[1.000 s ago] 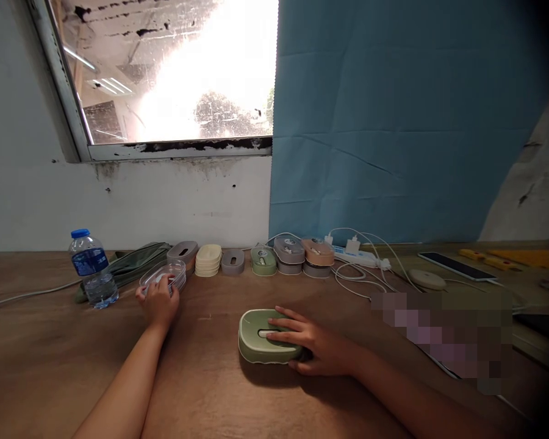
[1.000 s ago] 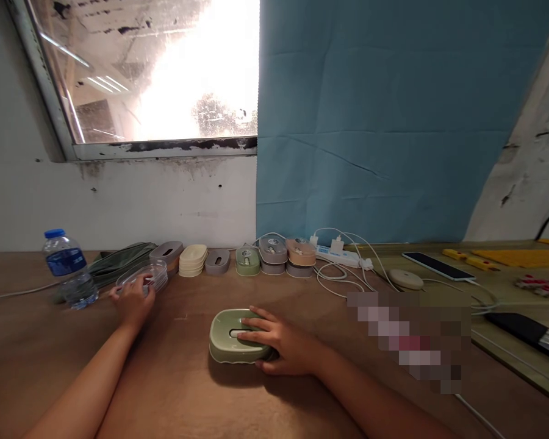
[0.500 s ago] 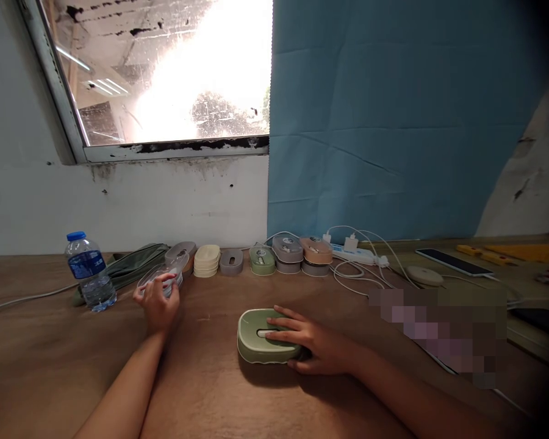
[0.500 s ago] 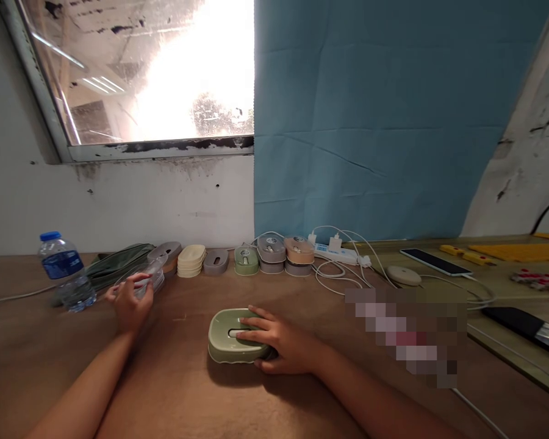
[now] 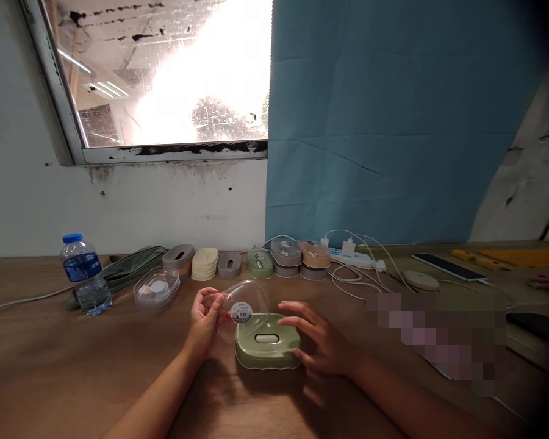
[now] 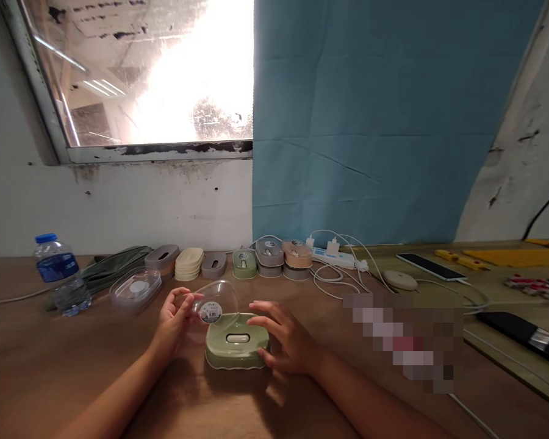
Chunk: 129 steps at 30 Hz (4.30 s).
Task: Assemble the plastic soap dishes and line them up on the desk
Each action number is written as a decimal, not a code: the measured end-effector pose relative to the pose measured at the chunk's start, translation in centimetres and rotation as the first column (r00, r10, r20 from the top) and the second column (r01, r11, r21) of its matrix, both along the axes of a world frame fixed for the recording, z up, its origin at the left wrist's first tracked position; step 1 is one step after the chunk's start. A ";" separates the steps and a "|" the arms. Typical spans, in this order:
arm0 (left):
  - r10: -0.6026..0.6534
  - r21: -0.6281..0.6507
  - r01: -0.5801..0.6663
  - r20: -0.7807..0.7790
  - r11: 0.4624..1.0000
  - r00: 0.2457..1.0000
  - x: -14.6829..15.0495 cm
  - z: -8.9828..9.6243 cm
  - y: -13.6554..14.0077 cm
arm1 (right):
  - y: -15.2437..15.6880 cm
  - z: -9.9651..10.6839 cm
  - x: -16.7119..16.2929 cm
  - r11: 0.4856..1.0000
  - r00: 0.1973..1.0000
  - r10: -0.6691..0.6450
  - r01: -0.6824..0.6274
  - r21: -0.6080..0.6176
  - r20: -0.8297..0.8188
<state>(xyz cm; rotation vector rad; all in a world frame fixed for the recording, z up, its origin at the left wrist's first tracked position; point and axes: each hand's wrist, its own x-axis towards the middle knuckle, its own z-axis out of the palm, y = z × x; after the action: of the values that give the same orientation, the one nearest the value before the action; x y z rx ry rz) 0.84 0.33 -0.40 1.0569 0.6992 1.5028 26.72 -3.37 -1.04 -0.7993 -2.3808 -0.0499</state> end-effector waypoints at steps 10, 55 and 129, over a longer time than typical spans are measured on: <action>-0.290 -0.060 0.284 -0.147 0.957 0.946 0.5 -0.6 -0.4 | -0.3 0.0 -0.9 0.994 0.999 0.000 -0.006 0.108 0.053; 0.230 0.226 -0.103 -0.658 0.969 0.717 -2.0 -2.5 3.0 | 4.7 -0.5 -3.8 0.943 0.936 -0.332 0.326 -0.072 -0.117; 0.648 0.658 0.058 -0.718 0.751 -0.253 -4.4 2.1 7.6 | -2.8 0.5 -1.6 0.865 0.961 -0.267 0.271 -0.422 0.069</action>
<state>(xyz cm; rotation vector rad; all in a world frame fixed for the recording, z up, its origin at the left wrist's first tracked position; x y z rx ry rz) -3.59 7.94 1.66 2.7829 1.9526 0.8537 25.07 -6.19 -0.58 -1.3380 -2.2976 0.3714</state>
